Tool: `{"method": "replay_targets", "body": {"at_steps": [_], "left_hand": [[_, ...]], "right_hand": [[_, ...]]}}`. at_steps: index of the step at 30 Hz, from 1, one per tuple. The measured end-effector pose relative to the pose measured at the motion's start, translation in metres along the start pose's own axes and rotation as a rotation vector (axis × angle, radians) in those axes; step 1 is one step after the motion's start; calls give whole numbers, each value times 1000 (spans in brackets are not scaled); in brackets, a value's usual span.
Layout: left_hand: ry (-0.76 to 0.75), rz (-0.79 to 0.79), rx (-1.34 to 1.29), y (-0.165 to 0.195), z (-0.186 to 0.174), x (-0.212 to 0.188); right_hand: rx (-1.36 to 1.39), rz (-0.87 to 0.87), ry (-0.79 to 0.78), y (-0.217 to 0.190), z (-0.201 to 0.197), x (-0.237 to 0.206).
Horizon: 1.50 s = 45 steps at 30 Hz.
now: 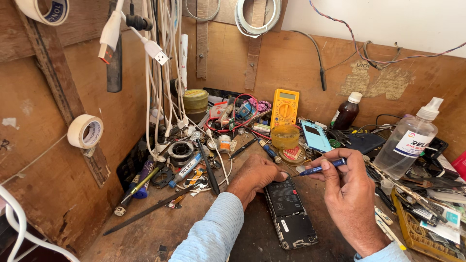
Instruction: The person uses a small screwdriver to remove screws from a disassembled smartphone on a cluttered workbench. They then place the phone into a light blue protective case and inspect the assembled device.
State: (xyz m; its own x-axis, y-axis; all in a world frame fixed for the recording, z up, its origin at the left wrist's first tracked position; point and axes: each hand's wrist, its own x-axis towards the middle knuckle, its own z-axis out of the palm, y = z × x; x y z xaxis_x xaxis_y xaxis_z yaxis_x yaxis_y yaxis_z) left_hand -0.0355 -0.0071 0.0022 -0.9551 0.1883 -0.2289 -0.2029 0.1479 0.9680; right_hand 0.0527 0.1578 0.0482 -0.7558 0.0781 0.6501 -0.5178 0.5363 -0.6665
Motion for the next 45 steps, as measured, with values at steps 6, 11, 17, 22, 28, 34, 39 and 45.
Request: {"method": "replay_targets", "body": {"at_steps": [6,11,17,22,28,34,39,45], "left_hand": [[-14,17,-22,0,0,-1],[-4,7,-10,0,0,1],[-9,16,-31,-2,1,3],[-3,16,-7,-2,1,3],[7,-5,-6,0,0,1],[-4,10,-10,-1,0,0],[7,2,5,-1,0,2],[-17,27,-64,-2,1,2]], "right_hand": [[8,-11,3,1,0,0],[26,-13,3,1,0,0],[22,-23,-5,1,0,0],[-132,-37,0,-4,0,3],[-284,82,-81,-11,-2,10],[-103,37,-248,-11,-4,22],[-201,176,-270,-17,-4,27],[-189,209,-252,-17,-3,29]]}}
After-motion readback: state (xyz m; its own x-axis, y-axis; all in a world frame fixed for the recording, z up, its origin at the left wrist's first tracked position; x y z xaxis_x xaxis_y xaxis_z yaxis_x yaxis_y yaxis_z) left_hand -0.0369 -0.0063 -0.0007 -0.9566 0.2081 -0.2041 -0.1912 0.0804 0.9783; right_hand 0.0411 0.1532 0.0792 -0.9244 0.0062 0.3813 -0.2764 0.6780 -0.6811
